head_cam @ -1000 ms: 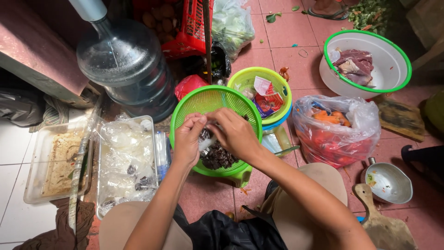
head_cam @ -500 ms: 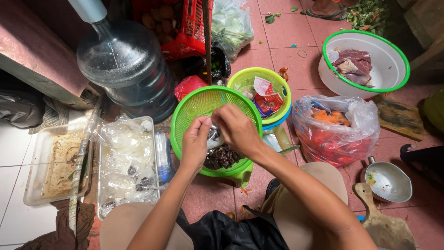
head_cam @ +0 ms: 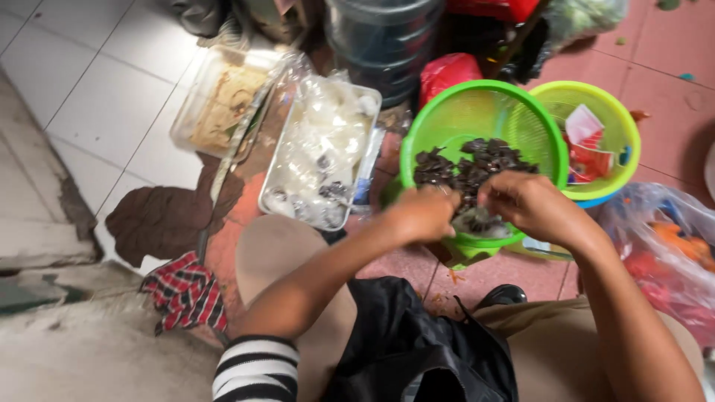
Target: Packing portions of wood ear mushrooms and a white food substance into small plastic bags.
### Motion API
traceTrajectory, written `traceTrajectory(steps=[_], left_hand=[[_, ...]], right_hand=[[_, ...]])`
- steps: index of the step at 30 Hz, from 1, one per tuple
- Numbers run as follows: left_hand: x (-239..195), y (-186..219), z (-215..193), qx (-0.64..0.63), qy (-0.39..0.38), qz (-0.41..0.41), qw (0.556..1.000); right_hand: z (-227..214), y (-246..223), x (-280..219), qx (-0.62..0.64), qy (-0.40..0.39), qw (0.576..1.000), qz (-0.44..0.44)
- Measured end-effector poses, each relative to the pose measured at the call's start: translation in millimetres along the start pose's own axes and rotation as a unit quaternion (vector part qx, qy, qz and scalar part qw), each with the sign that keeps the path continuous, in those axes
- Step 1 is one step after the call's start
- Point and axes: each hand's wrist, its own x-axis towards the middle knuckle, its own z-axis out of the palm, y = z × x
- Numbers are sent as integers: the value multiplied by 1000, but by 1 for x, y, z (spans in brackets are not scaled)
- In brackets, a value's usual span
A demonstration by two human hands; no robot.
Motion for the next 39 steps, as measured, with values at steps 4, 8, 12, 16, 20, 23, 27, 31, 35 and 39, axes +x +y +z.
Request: traceTrajectory(steps=[4,8,12,16,20,23,27,31,35,39], left_hand=[[-34,-73,-124,-118,-11,-169,978],[-74,-153,-186,-200,438,-143,865],[-81,-191,-189,-352,643,-107,672],[-75,-166,-190,-349,664,-71,657],[-62,-146,-186,-346,684,-69,639],[-54,-137,-184,-312,691,-91,646],[-51,-179,-174,-231,698,-145,662],[-43,-259,-138,-194,672,-268,663],[-42,-227,-150,-285,460,-330,774],[-21,-150,-153,-485,209,-201,825]], right_hand=[[0,-20,51,7,58,998,17],[13,-25,117,90,147,984,52],[49,-10,191,94,101,989,-45],[108,-2,277,0,65,994,-84],[223,40,376,-92,72,992,-44],[264,46,396,-128,87,987,39],[270,75,389,90,184,976,72],[165,20,292,91,202,972,-81],[86,0,202,110,193,967,-122],[36,5,125,98,177,977,-69]])
